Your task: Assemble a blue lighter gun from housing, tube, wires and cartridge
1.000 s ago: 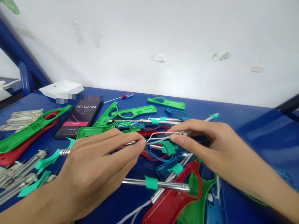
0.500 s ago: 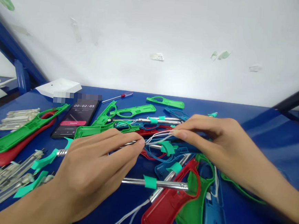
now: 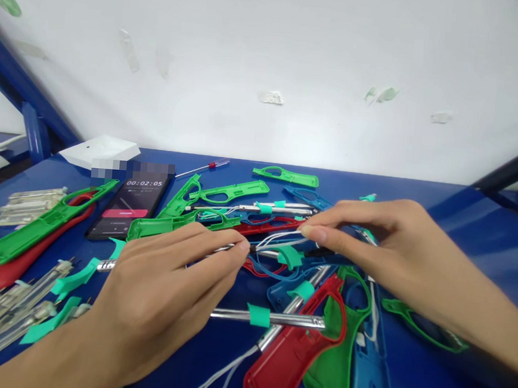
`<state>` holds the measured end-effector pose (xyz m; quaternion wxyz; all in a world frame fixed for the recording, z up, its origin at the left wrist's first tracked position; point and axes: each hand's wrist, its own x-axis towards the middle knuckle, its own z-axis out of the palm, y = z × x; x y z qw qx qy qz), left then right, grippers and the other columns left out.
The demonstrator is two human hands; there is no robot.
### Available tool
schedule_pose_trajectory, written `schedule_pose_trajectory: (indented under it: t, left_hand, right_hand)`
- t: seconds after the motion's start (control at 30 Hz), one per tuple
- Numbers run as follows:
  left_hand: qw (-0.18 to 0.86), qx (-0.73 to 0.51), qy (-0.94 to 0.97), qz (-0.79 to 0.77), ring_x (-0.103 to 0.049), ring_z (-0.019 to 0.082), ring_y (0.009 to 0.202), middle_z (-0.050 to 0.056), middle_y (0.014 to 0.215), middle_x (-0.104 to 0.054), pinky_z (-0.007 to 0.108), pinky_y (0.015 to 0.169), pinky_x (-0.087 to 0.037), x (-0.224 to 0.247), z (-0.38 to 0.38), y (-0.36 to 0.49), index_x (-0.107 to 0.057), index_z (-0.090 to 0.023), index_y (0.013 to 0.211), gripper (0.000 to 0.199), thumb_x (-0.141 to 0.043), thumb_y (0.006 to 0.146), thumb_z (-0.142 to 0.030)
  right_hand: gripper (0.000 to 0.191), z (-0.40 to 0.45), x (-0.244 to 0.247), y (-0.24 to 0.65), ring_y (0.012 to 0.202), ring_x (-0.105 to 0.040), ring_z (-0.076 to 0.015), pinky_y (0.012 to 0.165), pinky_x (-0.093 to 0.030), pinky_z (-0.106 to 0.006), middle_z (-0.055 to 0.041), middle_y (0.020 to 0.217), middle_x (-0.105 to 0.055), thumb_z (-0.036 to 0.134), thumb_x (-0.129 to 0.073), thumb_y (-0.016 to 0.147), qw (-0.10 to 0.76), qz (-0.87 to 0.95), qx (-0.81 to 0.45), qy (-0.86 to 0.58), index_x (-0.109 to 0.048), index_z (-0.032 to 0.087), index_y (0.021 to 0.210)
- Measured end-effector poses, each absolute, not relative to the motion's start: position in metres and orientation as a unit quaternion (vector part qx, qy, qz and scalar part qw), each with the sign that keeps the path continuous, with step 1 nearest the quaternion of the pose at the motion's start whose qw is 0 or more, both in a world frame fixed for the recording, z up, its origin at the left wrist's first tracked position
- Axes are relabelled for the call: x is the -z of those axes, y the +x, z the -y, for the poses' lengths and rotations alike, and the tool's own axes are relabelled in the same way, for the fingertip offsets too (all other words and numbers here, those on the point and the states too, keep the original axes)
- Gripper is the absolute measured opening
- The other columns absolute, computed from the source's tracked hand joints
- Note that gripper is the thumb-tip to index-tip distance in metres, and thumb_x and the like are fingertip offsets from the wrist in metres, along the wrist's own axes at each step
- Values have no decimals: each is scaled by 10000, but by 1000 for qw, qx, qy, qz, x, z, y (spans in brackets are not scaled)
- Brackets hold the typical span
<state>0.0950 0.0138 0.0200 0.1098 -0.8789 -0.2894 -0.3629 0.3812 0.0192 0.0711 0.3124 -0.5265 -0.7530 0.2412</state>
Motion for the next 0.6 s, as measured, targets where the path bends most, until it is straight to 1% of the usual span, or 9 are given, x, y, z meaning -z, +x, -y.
schedule_pose_trajectory:
  t: [0.13,0.27,0.4,0.5,0.6]
  left_hand:
    - [117,370,-874,293,-849,165,922,55,1094,-893,287,880,-694,-21,-14,95,-797,-179,1136,157,-663,1094,-108]
    - [117,364,-877,292,-849,165,922,60,1108,-893,289,874,-696,-22,-14,95,-796,-176,1130,154,-659,1097,-112]
    - [124,370,-872,295,-848,159,899,51,1104,-895,283,860,-698,-20,-13,94,-793,-187,1115,147,-674,1090,-105]
    - [125,375,-869,298,-854,166,914,44,1114,-897,298,877,-708,-20,-12,95,-790,-200,1134,148,-669,1099,-121]
    - [125,375,-870,297,-857,174,905,46,1105,-897,305,861,-716,-22,-11,95,-786,-201,1129,153,-655,1106,-125]
  right_hand:
    - [216,-19,-73,384,895,-839,-258,762,-659,-379,12,959,-905,516,-802,989,303,754,-244,-530,-908,368,871]
    - [201,-20,-72,386,878,-833,-251,764,-663,-381,14,948,-902,538,-819,978,297,757,-240,-530,-919,381,903]
    - [167,-20,-70,387,866,-826,-243,778,-655,-376,26,948,-903,522,-843,961,306,758,-233,-527,-921,388,897]
    - [163,-20,-70,385,845,-816,-242,789,-648,-388,30,936,-899,517,-843,968,307,758,-234,-525,-921,391,900]
    - [156,-19,-70,383,843,-807,-230,796,-639,-382,44,941,-898,527,-844,977,309,758,-242,-522,-920,409,907]
